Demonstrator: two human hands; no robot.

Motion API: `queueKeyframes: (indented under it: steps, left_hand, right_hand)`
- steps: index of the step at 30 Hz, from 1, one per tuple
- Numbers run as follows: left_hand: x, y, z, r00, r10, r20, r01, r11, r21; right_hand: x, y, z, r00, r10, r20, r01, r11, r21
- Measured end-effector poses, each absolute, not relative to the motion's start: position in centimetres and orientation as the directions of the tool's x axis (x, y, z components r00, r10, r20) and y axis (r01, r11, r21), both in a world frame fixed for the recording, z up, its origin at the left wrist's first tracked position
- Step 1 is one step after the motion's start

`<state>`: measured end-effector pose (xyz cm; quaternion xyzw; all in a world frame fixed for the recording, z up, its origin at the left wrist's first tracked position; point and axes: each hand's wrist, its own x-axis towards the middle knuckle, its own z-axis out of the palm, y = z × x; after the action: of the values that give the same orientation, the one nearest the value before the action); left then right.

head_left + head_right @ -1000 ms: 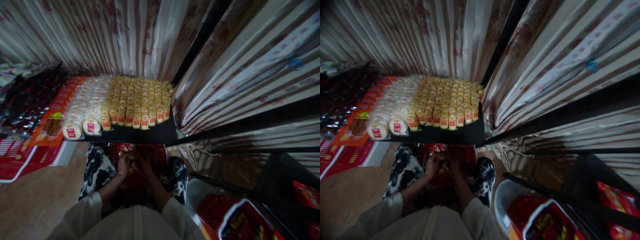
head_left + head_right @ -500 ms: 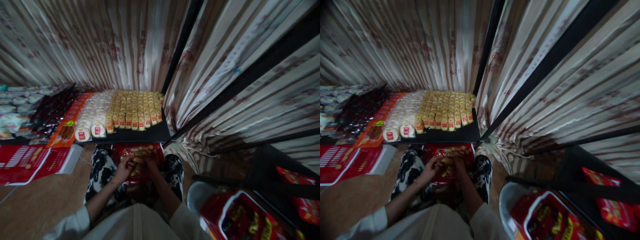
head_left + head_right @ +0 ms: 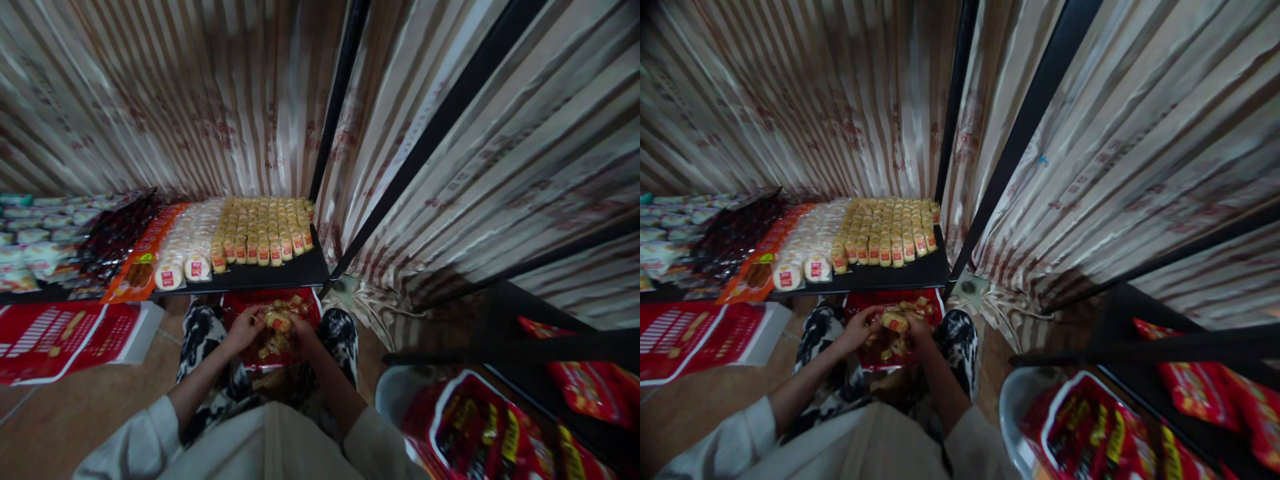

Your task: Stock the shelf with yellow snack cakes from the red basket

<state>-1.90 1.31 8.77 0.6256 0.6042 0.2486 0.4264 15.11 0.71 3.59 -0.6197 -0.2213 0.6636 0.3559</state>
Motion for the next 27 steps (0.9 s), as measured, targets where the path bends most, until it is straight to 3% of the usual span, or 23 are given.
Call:
queueKeyframes:
  steps: [5,12,15,18,22,24,27]
  left_hand:
    - [-1.8,1.3,8.9,0.188,0.958,-0.218,0.51,0.094,0.855]
    - [-1.1,0.9,8.0,0.108,0.932,-0.347,0.358,0.289,0.888]
    - [-1.8,1.8,8.6,0.185,0.926,-0.329,0.449,0.218,0.866]
    - [-2.4,3.2,10.3,0.25,0.945,-0.209,0.537,0.044,0.842]
    - [-1.5,4.8,12.5,0.371,0.92,-0.124,0.515,-0.092,0.853]
    - [-0.7,5.3,12.8,0.382,0.917,-0.115,0.487,-0.094,0.869]
    - [0.1,6.5,13.0,0.33,0.94,-0.088,0.429,-0.067,0.901]
  right_hand:
    - [15.5,1.9,5.5,0.027,0.701,-0.713,-0.27,-0.682,-0.68]
    - [15.6,2.1,7.3,-0.075,0.883,-0.463,-0.352,-0.458,-0.816]
    - [15.9,2.4,7.2,-0.07,0.933,-0.354,-0.248,-0.36,-0.9]
    - [16.5,3.0,7.8,-0.104,0.967,-0.232,-0.028,-0.236,-0.971]
    - [17.2,3.7,9.5,-0.231,0.966,-0.114,0.216,-0.064,-0.974]
    - [17.3,4.1,10.3,-0.275,0.957,-0.089,0.273,-0.011,-0.962]
    - [17.5,5.2,10.8,-0.252,0.966,-0.056,0.226,0.002,-0.974]
